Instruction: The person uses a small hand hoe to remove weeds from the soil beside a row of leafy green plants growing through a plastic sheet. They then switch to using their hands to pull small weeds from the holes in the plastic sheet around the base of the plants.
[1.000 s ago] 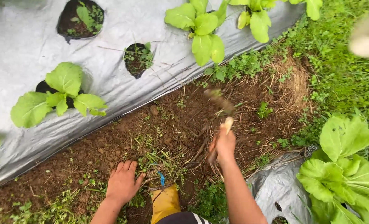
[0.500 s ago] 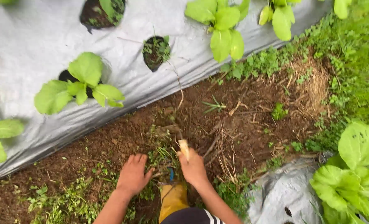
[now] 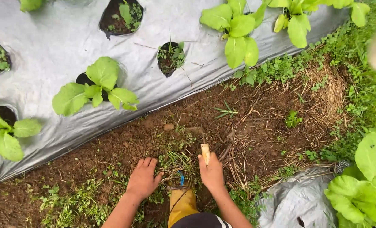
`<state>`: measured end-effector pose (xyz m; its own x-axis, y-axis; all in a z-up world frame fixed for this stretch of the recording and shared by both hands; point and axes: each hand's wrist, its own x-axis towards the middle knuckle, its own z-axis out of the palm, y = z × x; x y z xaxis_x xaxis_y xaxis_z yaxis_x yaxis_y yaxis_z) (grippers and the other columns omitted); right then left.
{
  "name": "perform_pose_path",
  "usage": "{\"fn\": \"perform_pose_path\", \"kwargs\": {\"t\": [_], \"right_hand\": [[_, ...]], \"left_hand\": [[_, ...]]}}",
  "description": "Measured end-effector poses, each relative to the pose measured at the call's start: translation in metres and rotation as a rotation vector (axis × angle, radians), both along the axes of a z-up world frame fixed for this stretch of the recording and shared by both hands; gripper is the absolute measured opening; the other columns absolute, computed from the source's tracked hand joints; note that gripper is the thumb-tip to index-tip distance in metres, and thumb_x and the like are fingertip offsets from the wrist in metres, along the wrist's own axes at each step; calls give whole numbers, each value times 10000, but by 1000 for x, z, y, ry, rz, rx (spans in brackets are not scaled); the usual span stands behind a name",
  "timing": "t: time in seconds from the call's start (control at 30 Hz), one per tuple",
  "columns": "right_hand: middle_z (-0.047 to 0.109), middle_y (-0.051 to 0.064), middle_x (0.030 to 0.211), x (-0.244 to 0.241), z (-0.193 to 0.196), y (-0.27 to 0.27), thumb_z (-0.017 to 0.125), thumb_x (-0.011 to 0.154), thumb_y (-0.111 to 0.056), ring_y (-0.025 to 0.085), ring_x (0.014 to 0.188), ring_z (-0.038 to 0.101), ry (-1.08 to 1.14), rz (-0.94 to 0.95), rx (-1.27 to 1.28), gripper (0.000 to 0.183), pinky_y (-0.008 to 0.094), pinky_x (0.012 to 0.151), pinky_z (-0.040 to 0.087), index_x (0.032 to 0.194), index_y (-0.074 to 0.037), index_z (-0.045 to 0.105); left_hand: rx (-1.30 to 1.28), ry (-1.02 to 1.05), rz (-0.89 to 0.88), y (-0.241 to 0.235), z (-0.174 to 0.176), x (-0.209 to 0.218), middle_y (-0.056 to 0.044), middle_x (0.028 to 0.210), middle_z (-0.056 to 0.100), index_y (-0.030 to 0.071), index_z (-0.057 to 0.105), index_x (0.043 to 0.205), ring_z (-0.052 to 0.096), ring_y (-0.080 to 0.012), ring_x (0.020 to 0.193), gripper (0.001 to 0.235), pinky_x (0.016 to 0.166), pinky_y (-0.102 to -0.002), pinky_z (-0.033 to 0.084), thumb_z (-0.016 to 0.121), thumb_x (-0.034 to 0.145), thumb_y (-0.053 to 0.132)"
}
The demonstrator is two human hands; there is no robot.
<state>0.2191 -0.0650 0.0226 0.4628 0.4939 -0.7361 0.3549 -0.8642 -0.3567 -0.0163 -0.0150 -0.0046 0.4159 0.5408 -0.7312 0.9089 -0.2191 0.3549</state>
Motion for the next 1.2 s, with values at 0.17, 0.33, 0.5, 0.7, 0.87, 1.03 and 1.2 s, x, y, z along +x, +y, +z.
{"fn": "perform_pose_path", "kwargs": {"t": [0.17,0.33,0.5,0.7,0.87,1.03,1.2], "right_hand": [[566,28,670,41,20,47,483,1114,-239,126,446,507,59,-450,287,186,245,373,478,1041,-82,550],[563,27,661,2,18,66,456,1128,-280,137,434,508,131,-327,109,246,249,365,472,1102,-66,576],[597,103,927,-48,20,41,472,1052,-453,199,636,560,153,396,-79,438,364,504,454,1222,-54,530],[571,5,763,-6,-3,58,450,1086,-306,98,535,466,-12,-161,315,256,241,453,447,1004,-88,558],[586,36,720,-5,-22,35,390,1119,-314,112,469,507,23,-20,187,340,243,362,477,1040,-41,574],[588,12,752,-10,-16,15,428,1061,-441,143,575,535,78,326,49,373,343,516,452,998,-108,584],[572,28,684,-37,8,75,418,1133,-277,111,427,502,152,-180,218,263,221,332,453,1072,-67,564]], "left_hand": [[8,11,-3,-2,-1,1,-111,1526,422,83,364,1518,359,-293,1435,654,1232,-455,318,523,1026,483],[9,38,4,0,-2,3,-112,1539,409,93,357,1524,334,-301,1454,653,1236,-462,304,511,1027,488],[105,-36,14,-5,-13,-5,-128,1430,493,47,416,1474,424,-313,1327,639,1157,-470,386,568,1005,455],[94,-45,20,-2,-8,-5,-130,1411,511,51,435,1459,431,-310,1329,611,1167,-455,379,587,1007,434],[77,-25,18,-5,-5,-5,-117,1415,500,61,410,1479,418,-302,1333,631,1165,-451,382,578,1010,449],[53,-53,71,0,-4,-6,-118,1416,497,67,415,1461,422,-304,1322,613,1114,-470,450,603,1002,426],[42,-54,87,-1,-2,-5,-120,1417,499,65,418,1462,414,-305,1345,615,1133,-471,438,628,992,401]]}}
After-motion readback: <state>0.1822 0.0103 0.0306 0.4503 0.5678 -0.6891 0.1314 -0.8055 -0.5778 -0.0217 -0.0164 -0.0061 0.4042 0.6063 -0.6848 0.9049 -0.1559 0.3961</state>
